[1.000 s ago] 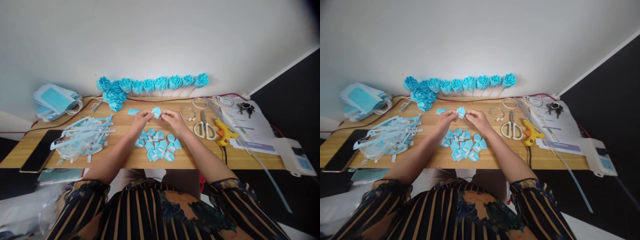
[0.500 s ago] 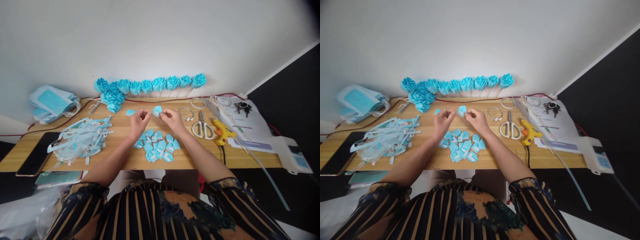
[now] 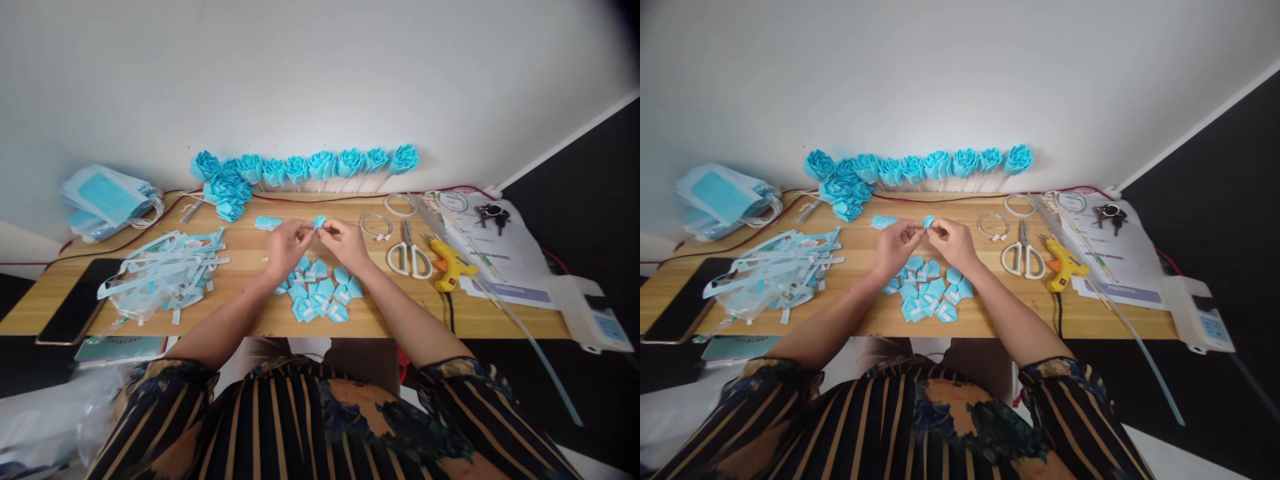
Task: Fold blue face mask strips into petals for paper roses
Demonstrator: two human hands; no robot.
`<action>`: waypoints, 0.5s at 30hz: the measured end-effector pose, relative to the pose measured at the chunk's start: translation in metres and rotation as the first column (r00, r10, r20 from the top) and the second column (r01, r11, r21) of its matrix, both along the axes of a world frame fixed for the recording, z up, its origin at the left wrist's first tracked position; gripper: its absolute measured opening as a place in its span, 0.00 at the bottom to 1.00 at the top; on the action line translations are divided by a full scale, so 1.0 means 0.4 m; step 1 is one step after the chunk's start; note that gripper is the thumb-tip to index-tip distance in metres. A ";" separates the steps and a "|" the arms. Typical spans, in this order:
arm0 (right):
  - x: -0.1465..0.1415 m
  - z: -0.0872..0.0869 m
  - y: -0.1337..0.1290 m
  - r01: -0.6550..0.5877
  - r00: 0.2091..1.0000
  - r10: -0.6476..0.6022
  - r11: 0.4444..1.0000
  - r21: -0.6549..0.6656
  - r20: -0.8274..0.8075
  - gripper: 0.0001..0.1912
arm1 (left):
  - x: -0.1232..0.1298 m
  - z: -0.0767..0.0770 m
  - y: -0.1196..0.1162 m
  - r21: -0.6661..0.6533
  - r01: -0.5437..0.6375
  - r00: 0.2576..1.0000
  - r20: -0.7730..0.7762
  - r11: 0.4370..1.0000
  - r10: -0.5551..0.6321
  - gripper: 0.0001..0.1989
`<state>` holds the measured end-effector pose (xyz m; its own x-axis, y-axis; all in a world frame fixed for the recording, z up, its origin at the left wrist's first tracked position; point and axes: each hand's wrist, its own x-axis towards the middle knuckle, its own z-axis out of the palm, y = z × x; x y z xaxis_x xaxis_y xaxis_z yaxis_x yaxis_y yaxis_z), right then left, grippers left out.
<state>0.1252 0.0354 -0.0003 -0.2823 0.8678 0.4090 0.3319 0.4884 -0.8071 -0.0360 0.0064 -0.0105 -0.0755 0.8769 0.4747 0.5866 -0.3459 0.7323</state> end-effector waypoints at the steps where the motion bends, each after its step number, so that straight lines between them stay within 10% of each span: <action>1: 0.000 -0.002 0.001 0.003 1.000 -0.004 1.000 0.021 0.012 0.06 | 0.000 0.001 -0.001 0.004 -0.002 1.000 -0.018 1.000 0.002 0.08; 15: 0.000 -0.003 0.002 0.010 0.991 -0.037 0.977 0.213 0.126 0.05 | 0.004 0.004 -0.004 0.007 -0.001 0.997 -0.072 1.000 0.002 0.08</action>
